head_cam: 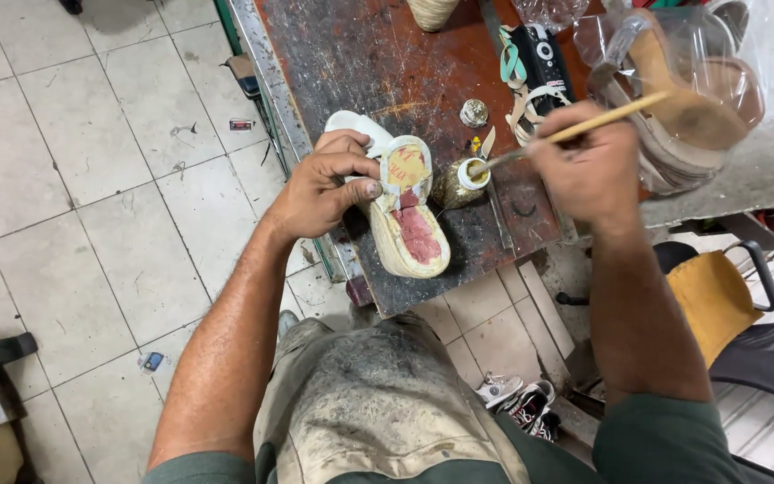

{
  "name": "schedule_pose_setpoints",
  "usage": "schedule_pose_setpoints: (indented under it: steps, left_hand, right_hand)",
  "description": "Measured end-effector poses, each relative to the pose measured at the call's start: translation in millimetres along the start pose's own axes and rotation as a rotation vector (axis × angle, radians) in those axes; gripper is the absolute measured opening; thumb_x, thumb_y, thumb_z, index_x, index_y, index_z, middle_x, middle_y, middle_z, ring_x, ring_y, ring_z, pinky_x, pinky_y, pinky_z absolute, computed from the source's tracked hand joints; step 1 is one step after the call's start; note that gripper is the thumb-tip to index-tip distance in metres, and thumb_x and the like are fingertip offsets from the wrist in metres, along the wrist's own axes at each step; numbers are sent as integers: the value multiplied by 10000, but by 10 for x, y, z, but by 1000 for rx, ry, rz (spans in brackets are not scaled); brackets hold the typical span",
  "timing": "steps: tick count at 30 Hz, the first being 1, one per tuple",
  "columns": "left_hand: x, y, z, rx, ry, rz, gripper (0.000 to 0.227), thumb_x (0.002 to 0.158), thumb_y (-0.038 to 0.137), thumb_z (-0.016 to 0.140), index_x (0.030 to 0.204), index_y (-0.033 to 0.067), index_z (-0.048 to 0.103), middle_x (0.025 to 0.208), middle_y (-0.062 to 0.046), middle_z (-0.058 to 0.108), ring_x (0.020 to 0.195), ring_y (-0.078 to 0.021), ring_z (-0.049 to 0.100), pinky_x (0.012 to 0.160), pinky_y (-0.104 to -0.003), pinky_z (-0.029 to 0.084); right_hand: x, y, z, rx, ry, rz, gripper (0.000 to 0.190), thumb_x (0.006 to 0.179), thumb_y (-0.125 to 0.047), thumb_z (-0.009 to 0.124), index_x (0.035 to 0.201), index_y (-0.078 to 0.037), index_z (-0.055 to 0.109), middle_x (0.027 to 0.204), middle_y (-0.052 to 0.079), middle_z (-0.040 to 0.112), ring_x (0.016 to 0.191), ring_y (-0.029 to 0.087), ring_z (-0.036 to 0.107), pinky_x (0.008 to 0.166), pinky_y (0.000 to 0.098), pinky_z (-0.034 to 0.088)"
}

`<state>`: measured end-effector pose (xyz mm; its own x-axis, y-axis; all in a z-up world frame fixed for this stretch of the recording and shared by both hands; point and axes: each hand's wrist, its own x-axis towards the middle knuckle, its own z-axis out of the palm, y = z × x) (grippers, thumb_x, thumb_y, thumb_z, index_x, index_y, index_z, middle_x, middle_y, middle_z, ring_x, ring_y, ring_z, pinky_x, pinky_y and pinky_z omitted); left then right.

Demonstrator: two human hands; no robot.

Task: The person applies yellow glue to the sole and inner lining of a white slip-on shoe using a brush. They repeatedly dip the brush into a small container of glue and spread it evenly across the shoe's interior surfaces.

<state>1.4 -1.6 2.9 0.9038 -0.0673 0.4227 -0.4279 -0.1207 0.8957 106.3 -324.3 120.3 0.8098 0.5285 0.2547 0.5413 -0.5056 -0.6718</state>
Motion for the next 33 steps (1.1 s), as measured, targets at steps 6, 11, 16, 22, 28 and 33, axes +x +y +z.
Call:
schedule_pose_setpoints:
  steps: [6, 11, 16, 22, 28, 33]
  left_hand:
    - [19, 20, -11, 5, 29, 22, 146, 950, 215, 784, 1052, 112, 796, 871, -58, 613, 1242, -324, 538, 1157, -510, 348]
    - [11, 5, -23, 114, -50, 81, 219, 991, 370, 695, 1074, 173, 739, 969, 43, 553, 1236, -256, 513, 1103, -466, 421]
    - [-10, 10, 0, 66, -35, 43, 191, 977, 345, 725, 1093, 194, 741, 961, 76, 569, 1289, -244, 489, 1124, -452, 365]
    - [-12, -19, -4, 71, -31, 29, 193, 981, 341, 721, 1102, 192, 741, 967, 68, 580, 1297, -254, 481, 1122, -459, 378]
    - [-12, -45, -6, 62, -42, 65, 197, 991, 333, 717, 1108, 176, 741, 972, 60, 572, 1272, -249, 478, 1106, -450, 383]
    - [-16, -32, -8, 69, -37, 68, 185, 993, 323, 717, 1105, 176, 736, 958, 65, 571, 1302, -259, 474, 1117, -454, 384]
  right_hand:
    - [-70, 335, 97, 943, 222, 211, 223, 939, 50, 620, 1089, -44, 484, 923, 179, 671, 804, 287, 775, 666, 378, 716]
    - [-226, -10, 11, 1088, 25, -140, 198, 1098, -67, 405, 914, -137, 416, 881, 127, 616, 637, 201, 660, 469, 269, 591]
    - [-207, -374, 25, 960, -500, -369, 161, 1038, -66, 434, 1005, 12, 571, 1054, 252, 705, 848, 310, 802, 721, 295, 756]
    - [-250, -568, 23, 660, -524, -229, 86, 912, 15, 646, 922, -1, 562, 950, 195, 715, 710, 202, 774, 614, 240, 704]
    - [-200, -631, 234, 770, -545, -265, 96, 931, 55, 657, 937, 10, 573, 909, 195, 728, 762, 198, 796, 648, 206, 709]
    - [-104, -697, -27, 562, -575, -208, 158, 924, 24, 663, 878, -63, 539, 873, 125, 730, 779, 148, 772, 639, 190, 661]
